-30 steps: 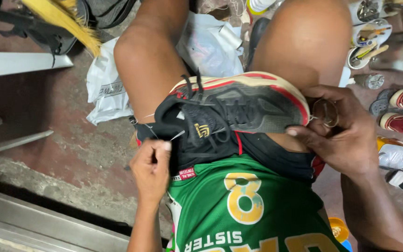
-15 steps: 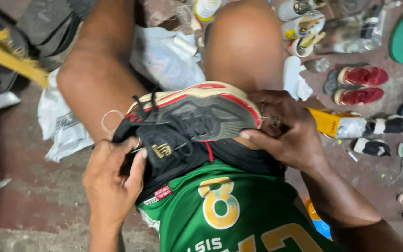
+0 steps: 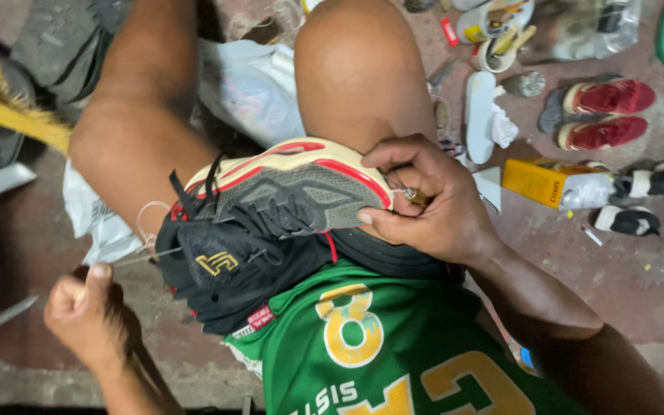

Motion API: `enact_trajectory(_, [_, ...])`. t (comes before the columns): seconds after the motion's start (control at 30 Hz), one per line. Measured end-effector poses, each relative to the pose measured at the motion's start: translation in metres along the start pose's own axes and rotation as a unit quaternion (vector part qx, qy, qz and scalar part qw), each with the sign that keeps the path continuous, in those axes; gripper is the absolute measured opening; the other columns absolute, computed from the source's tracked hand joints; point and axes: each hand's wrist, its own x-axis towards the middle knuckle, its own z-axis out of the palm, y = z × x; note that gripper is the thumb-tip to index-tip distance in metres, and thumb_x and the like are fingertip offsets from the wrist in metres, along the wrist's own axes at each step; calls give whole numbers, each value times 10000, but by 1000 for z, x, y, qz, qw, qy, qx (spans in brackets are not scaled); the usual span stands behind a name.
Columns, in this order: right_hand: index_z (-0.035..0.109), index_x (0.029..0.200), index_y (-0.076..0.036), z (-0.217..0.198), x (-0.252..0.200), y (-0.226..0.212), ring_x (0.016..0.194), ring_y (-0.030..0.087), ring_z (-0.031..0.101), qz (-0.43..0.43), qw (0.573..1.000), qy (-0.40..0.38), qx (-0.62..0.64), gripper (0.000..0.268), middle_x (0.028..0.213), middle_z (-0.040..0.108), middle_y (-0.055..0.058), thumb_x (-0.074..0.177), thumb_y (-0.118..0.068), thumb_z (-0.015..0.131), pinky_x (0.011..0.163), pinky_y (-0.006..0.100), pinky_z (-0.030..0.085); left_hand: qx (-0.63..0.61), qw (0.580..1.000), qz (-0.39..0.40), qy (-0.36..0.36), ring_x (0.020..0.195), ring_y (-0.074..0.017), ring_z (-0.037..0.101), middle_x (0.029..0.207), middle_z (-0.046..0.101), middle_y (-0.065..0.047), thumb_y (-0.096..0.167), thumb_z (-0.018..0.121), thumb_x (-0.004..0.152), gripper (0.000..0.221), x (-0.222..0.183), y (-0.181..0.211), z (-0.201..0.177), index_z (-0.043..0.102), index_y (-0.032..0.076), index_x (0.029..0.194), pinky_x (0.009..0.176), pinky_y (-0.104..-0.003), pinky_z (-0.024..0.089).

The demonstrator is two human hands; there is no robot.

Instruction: The person sews the sole of a black sneaker using a needle and thread while holding the shoe on their lap.

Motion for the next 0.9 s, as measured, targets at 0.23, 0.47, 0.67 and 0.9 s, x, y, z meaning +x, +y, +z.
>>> enact_trajectory(0.23, [573, 1236, -14, -5, -6, 12, 608, -45, 361, -9, 998, 48, 36, 485, 742, 466, -94, 825, 35, 826, 578, 149, 315, 55, 987, -99, 115, 554, -78, 358, 682, 430, 44, 140, 776, 1017, 374, 9, -11, -36, 461, 178, 819, 495, -256, 302])
enact_trajectory(0.47, [543, 1293, -3, -14, -10, 10, 621, -39, 365, 13, 997, 53, 59, 533, 776, 509, -68, 837, 45, 814, 555, 159, 298, 321, 910, 262, 35, 1050, -313, 647, 1125, 652, -148, -13, 587, 1104, 57, -29, 88, 75, 633, -43, 1118, 1003, -352, 520])
enact_trajectory(0.67, [535, 1296, -4, -14, -1, 4, 587, -34, 340, 9, 999, 37, 22, 565, 769, 511, -56, 813, 37, 824, 525, 164, 267, 415, 844, 233, -247, 913, -406, 663, 1075, 676, -196, 48, 698, 840, 239, -46, 141, 157, 672, -4, 1072, 792, -449, 529])
enact_trajectory(0.9, [599, 1205, -26, -5, -9, -7, 619, -17, 383, -6, 998, 45, -34, 482, 988, 591, -60, 792, 2, 847, 586, 166, 372, 386, 872, 106, -281, 588, -248, 586, 788, 558, -119, 88, 729, 836, 136, -34, 146, 155, 645, 20, 918, 556, -356, 453])
